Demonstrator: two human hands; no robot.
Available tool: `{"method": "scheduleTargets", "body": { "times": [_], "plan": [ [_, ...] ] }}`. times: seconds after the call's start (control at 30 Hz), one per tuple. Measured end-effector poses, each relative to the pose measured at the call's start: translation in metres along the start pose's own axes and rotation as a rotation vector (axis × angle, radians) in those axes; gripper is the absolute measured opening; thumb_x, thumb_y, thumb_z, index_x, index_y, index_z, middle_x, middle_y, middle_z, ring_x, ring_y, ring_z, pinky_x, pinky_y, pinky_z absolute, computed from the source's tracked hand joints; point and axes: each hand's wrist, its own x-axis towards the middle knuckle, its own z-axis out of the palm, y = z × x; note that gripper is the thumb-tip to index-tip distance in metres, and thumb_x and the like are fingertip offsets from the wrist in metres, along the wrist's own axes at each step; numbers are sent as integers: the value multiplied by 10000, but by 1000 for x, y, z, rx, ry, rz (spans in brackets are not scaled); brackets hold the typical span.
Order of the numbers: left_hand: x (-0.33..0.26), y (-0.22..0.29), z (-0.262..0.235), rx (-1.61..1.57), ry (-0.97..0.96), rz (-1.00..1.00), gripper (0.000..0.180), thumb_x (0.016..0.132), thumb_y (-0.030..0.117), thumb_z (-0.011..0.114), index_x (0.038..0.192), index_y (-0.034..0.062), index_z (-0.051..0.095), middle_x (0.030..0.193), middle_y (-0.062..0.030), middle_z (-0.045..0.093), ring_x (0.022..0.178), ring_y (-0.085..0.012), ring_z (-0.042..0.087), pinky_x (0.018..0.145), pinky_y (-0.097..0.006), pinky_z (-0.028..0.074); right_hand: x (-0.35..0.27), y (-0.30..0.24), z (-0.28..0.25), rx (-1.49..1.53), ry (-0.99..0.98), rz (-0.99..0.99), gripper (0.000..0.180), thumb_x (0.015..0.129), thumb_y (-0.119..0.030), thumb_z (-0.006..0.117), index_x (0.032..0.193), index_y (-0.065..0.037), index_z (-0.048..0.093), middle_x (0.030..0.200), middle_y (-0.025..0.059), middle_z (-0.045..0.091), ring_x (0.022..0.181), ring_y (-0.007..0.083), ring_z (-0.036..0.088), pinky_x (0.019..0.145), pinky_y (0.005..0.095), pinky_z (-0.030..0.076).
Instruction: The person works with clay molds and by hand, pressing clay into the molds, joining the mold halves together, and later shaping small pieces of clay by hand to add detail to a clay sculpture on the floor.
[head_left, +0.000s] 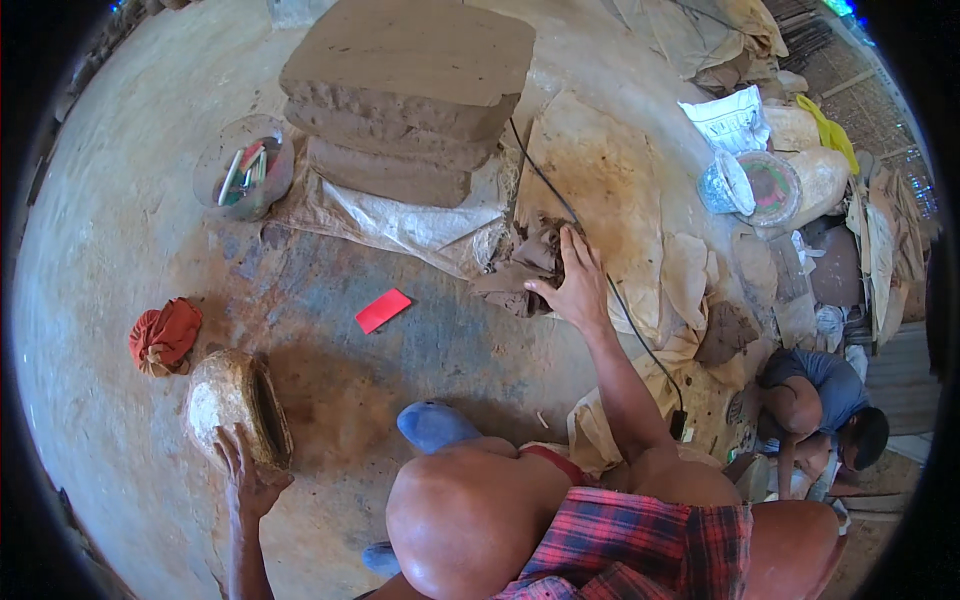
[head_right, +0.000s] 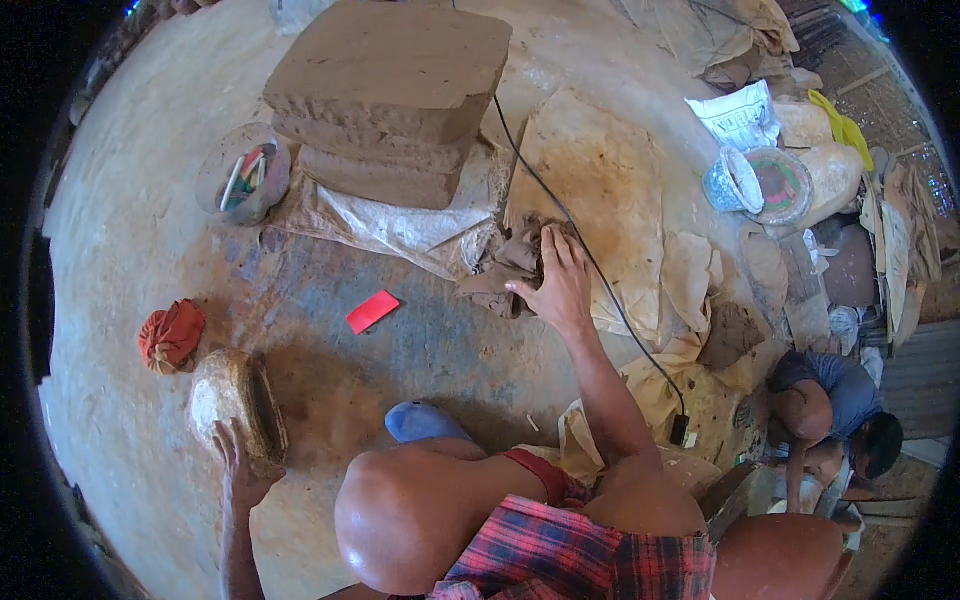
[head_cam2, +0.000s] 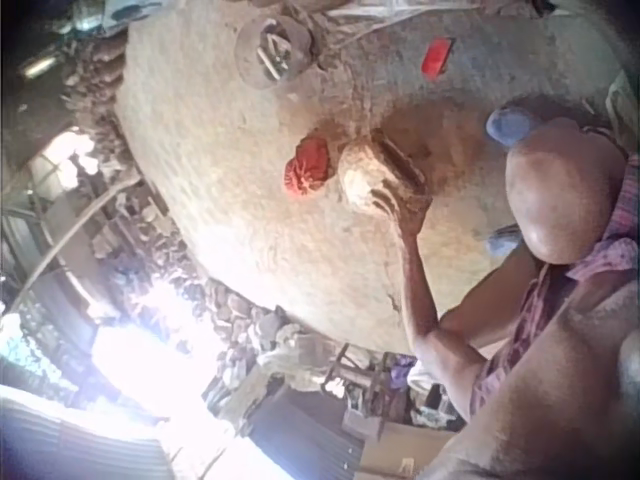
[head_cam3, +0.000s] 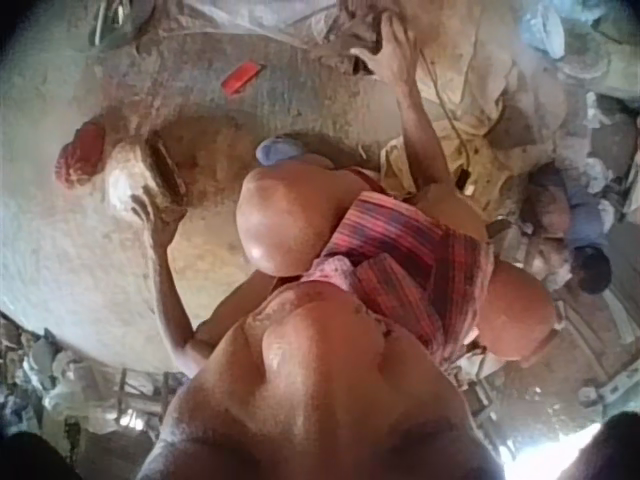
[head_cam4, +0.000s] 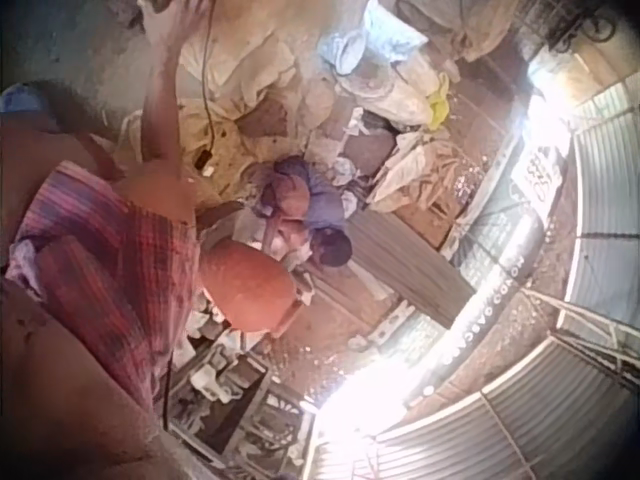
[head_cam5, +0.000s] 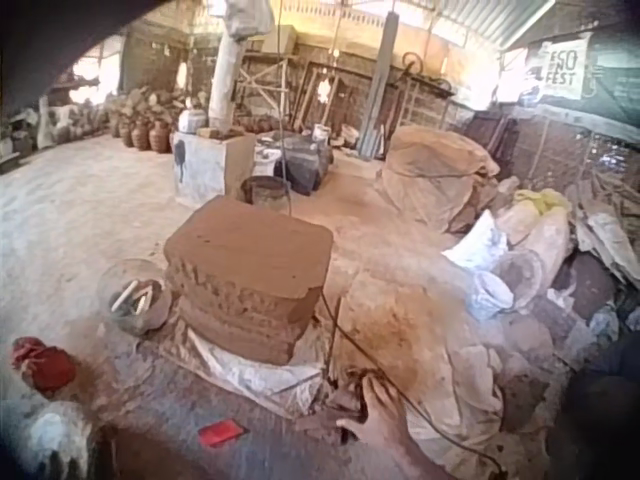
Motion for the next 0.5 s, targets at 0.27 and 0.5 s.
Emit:
{"method": "scheduleTargets", "body": {
  "times": [0.27,0.5],
  "plan": [
    [-2,-19,9,59,101,121,1410,675,571,909,1676,19,83,1670,-414,53,1577,-551,-1,1280,-646,88,3,-2,22,40,188,-120,715,779,-418,862,1319,2,652,1268,157,661,1190,364,583,1036,471,472],
    [-1,-23,20,11,168,160,1316,703,570,843,1665,-8,155,1638,-464,78,1568,-575,18,1260,-692,65,7,-15,31,-3,228,-109,463,830,-355,829,1149,-41,708,995,154,682,1023,369,621,906,491,486]
  ]
}}
